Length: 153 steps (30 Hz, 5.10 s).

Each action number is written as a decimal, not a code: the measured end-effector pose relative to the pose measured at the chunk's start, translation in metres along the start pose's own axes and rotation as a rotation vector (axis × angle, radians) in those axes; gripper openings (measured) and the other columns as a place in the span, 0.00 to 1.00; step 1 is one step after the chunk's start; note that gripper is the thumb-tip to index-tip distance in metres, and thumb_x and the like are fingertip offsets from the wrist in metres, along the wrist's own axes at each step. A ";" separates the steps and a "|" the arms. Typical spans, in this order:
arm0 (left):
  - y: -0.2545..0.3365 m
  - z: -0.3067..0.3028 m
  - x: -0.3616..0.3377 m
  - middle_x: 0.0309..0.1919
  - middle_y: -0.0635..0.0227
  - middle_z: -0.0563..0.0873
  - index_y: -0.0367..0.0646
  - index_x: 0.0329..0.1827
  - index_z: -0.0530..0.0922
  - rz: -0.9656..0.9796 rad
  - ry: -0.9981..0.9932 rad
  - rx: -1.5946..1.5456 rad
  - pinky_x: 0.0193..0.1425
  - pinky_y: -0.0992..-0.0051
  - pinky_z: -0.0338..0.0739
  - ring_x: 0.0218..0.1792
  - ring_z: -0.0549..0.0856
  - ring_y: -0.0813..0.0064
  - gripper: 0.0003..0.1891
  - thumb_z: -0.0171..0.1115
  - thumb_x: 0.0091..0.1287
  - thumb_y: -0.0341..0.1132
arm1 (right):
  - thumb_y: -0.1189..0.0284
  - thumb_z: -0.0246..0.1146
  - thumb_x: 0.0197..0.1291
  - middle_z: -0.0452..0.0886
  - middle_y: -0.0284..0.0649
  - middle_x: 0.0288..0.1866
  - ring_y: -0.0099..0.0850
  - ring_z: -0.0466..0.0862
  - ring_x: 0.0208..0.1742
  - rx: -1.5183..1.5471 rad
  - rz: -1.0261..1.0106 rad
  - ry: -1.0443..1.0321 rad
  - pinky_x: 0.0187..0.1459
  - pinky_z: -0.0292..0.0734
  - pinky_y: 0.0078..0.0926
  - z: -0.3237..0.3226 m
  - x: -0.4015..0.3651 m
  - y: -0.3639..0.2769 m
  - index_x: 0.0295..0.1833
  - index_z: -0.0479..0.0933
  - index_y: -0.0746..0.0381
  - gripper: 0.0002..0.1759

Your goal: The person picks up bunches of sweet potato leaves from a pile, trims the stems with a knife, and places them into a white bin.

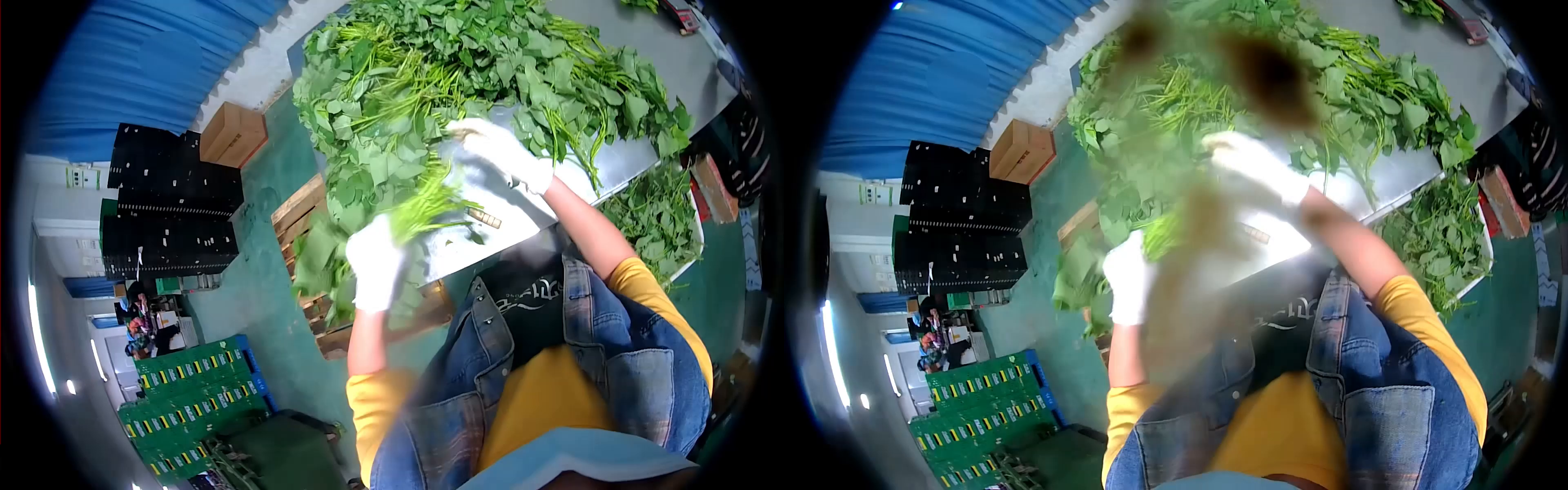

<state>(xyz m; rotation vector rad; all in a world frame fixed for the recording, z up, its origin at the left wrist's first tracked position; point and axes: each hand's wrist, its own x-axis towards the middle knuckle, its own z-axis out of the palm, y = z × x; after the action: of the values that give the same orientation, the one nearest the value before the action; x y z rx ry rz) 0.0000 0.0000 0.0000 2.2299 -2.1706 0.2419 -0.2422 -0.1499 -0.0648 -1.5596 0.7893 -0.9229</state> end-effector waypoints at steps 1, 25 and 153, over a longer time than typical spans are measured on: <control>-0.006 -0.021 -0.015 0.23 0.53 0.82 0.45 0.36 0.79 -0.138 0.055 -0.212 0.33 0.65 0.76 0.25 0.83 0.55 0.10 0.63 0.54 0.39 | 0.49 0.61 0.56 0.76 0.48 0.57 0.36 0.78 0.55 0.133 0.140 0.173 0.57 0.71 0.28 -0.002 -0.006 0.001 0.57 0.72 0.63 0.32; 0.275 0.117 0.104 0.27 0.68 0.82 0.34 0.39 0.79 0.244 -0.953 -1.730 0.32 0.79 0.75 0.27 0.80 0.78 0.09 0.64 0.56 0.26 | 0.67 0.63 0.58 0.70 0.26 0.21 0.12 0.65 0.20 -0.162 0.283 0.875 0.22 0.59 0.13 -0.128 -0.261 -0.016 0.36 0.73 0.61 0.09; 0.273 0.195 0.098 0.54 0.49 0.75 0.36 0.61 0.68 0.287 -0.380 -0.570 0.61 0.64 0.66 0.56 0.74 0.54 0.28 0.60 0.59 0.40 | 0.69 0.61 0.53 0.82 0.44 0.39 0.43 0.80 0.41 -0.802 0.107 0.372 0.45 0.75 0.35 -0.197 -0.172 0.092 0.46 0.79 0.62 0.14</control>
<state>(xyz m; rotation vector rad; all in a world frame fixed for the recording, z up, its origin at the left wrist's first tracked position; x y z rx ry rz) -0.2510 -0.1305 -0.2061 1.7464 -2.3232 -0.7619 -0.4981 -0.1083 -0.1629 -2.0131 1.6350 -0.8742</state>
